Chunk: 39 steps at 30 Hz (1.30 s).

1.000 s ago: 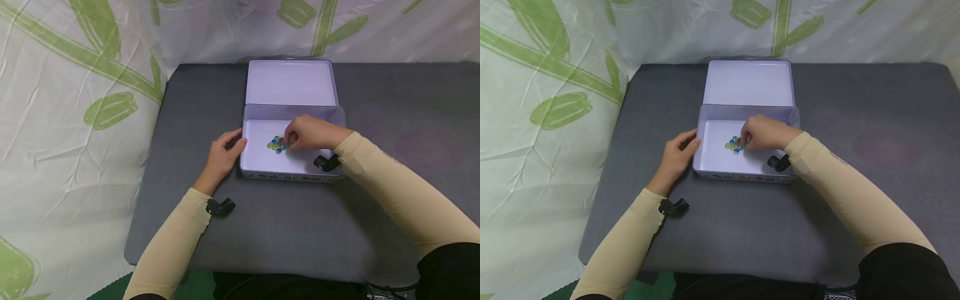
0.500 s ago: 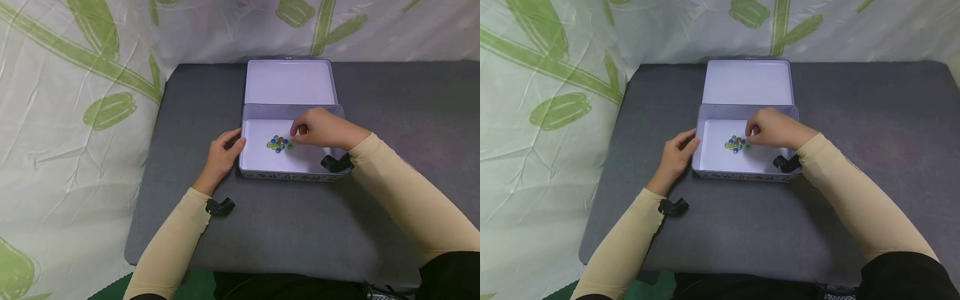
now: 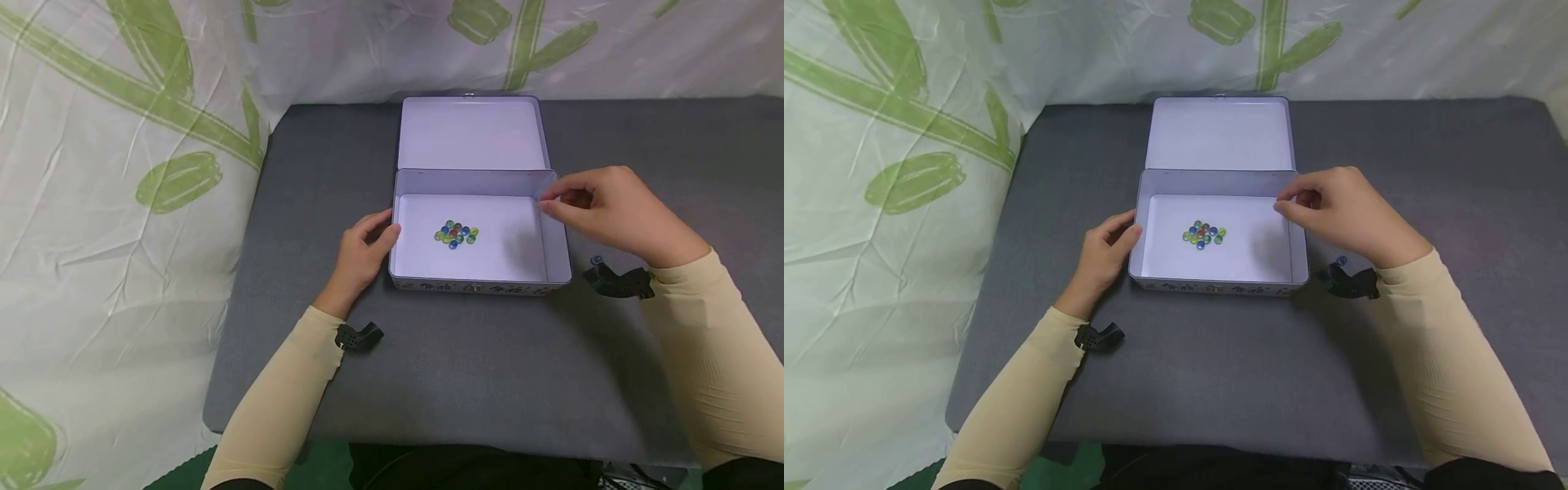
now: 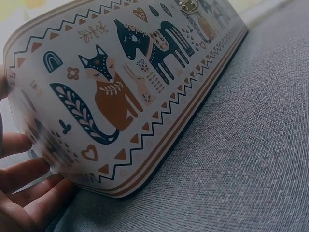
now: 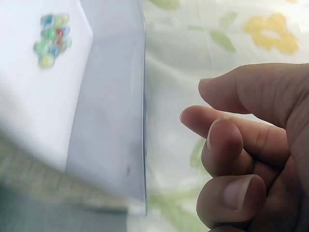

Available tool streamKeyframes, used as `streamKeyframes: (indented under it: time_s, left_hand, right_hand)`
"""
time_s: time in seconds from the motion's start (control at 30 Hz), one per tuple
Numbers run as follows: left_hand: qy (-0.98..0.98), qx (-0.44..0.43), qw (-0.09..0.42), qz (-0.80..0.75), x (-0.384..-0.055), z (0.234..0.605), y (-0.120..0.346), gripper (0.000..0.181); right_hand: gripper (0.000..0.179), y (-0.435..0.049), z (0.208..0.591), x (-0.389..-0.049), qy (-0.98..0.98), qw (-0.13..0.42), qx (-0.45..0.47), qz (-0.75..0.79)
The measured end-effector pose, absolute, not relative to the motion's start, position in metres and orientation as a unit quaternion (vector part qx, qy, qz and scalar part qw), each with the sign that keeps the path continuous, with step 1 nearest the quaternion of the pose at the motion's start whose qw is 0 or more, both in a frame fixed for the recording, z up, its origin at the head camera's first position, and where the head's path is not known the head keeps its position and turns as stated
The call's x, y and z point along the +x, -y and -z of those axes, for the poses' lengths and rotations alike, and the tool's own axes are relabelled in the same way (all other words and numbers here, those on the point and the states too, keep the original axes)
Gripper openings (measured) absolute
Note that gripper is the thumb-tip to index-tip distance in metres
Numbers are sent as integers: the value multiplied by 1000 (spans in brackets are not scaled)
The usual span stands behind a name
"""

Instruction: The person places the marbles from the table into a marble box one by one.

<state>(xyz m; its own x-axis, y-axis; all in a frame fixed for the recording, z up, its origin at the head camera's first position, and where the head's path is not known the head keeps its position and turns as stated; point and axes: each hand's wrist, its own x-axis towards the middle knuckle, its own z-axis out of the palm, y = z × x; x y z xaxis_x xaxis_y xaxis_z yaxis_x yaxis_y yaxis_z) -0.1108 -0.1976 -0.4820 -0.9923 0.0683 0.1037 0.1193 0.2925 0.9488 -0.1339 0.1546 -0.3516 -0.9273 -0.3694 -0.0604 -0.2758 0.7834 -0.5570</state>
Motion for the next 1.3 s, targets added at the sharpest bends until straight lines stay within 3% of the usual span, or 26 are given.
streamKeyframes:
  time_s: [0.4,0.57,0.77,1.3]
  left_hand:
    - [796,-50,19,603,-112,484,198,43]
    - [798,-51,15,600,-105,463,192,42]
    - [799,-51,17,600,-99,446,189,40]
    - [792,-56,13,608,-98,451,191,41]
  right_hand:
    - [30,-211,383,-114,-954,117,-95,261]
    - [35,-225,402,-107,-956,148,-88,237]
    - [31,-233,412,-101,-959,140,-84,233]
    - [29,-239,432,-90,-955,142,-74,249]
